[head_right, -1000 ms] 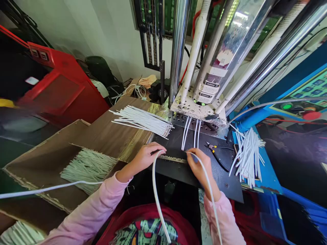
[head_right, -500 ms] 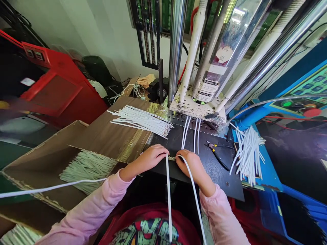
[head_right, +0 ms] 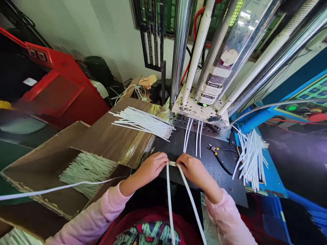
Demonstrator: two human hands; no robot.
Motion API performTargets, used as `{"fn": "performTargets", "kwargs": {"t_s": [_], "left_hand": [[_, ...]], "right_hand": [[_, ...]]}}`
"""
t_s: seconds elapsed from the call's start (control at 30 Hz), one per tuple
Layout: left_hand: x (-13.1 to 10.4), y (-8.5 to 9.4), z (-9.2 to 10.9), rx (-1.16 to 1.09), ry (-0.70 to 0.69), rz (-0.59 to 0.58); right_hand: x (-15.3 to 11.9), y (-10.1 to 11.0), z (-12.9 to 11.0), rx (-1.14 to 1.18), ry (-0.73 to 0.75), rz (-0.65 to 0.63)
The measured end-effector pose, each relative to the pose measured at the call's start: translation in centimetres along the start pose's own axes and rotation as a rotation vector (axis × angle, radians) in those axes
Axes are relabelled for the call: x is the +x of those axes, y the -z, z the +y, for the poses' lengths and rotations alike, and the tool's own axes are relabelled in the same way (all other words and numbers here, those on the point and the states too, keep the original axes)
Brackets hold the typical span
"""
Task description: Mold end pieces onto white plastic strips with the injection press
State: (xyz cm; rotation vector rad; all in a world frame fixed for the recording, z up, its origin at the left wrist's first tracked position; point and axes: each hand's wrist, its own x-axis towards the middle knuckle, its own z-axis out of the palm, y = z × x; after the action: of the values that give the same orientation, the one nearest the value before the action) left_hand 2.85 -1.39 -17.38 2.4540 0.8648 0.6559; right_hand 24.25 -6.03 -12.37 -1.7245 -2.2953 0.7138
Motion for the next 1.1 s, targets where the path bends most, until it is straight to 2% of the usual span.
{"fn": "performTargets", "kwargs": {"t_s": [0.1,0.17,0.23,0.3,0.43,0.57,0.67,0.77,0.87,0.93,1.0,1.07,1.1], "left_hand": [[-0.1,0.9,-0.6,-0.157,0.013,-0.022],[0.8,1.8,-1.3,-0.199,0.043,0.019],[2.4,2.7,-2.2,-0.114,0.118,0.129],[4.4,3.2,-3.1,0.054,0.186,0.194],[7.5,3.1,-4.9,0.324,0.179,0.101],[8.2,2.7,-5.9,0.38,0.141,0.071],[8.2,3.2,-5.9,0.345,0.094,0.135],[8.5,4.9,-5.0,0.275,0.052,0.326],[8.4,7.7,-3.1,0.143,-0.079,0.612],[7.8,9.9,-1.0,0.024,-0.177,0.789],[6.5,12.2,1.4,-0.085,-0.218,0.902],[4.9,14.1,3.9,-0.157,-0.208,0.94],[4.1,14.8,4.9,-0.179,-0.193,0.937]], "right_hand": [[1.3,0.6,1.9,0.284,0.058,-0.033],[3.3,0.5,2.5,0.315,0.028,0.053],[5.9,0.0,2.5,0.215,-0.025,0.18],[8.4,-0.8,1.8,0.054,-0.09,0.227],[11.2,-2.0,0.3,-0.237,-0.184,0.173],[10.7,-2.0,-0.3,-0.346,-0.141,0.134],[9.4,-1.7,-0.2,-0.43,-0.111,0.119],[8.1,-1.1,0.5,-0.489,-0.1,0.119],[6.3,0.4,2.0,-0.525,-0.093,0.158],[4.7,1.8,3.4,-0.507,-0.091,0.355],[2.7,3.4,4.9,-0.411,-0.113,0.713],[0.8,4.7,6.1,-0.235,-0.176,1.076],[-0.2,5.0,6.4,-0.132,-0.214,1.201]]}}
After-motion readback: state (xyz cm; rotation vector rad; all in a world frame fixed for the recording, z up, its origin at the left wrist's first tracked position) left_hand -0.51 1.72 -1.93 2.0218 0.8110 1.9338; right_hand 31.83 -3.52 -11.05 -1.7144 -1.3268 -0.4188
